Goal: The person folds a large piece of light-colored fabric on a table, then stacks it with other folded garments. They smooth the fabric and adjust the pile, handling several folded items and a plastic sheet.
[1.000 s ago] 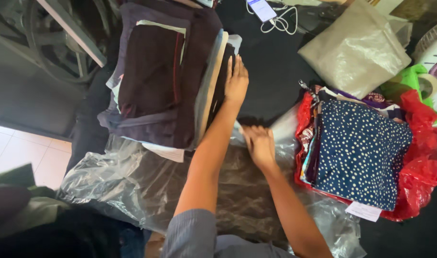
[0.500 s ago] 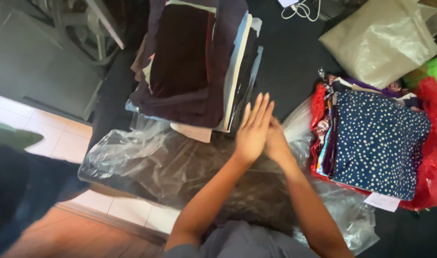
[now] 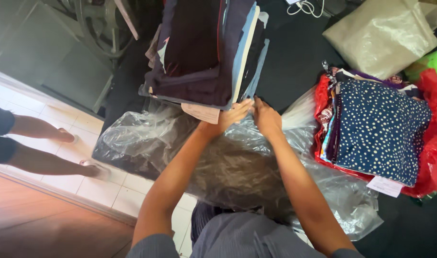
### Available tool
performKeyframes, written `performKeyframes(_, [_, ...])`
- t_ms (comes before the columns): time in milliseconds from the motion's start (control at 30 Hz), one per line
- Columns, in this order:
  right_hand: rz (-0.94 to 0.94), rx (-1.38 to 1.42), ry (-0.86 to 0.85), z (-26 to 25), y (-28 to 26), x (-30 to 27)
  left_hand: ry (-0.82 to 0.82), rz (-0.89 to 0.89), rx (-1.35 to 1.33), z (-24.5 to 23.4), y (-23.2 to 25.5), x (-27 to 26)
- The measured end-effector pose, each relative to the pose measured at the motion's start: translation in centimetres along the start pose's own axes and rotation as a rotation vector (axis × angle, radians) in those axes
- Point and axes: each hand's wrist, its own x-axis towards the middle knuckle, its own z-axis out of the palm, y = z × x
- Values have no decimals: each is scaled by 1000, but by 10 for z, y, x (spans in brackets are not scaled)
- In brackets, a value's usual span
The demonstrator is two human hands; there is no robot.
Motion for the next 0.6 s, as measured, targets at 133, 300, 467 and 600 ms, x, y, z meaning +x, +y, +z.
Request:
performKeyframes(133, [-37,55,45,-2,0,-5,34,-18,-184,0,-18,-7])
performKeyframes(300, [-193,30,122,-10,1,-17,162,-12,-353,-11,-41,-2])
performKeyframes(467, [-345,12,73,-16,-2,-55,177,-14,-182,-24,-45,3])
performKeyframes(600, [-556,-48,66,-36,1,-104,176,-30,-103,-35,-42,6])
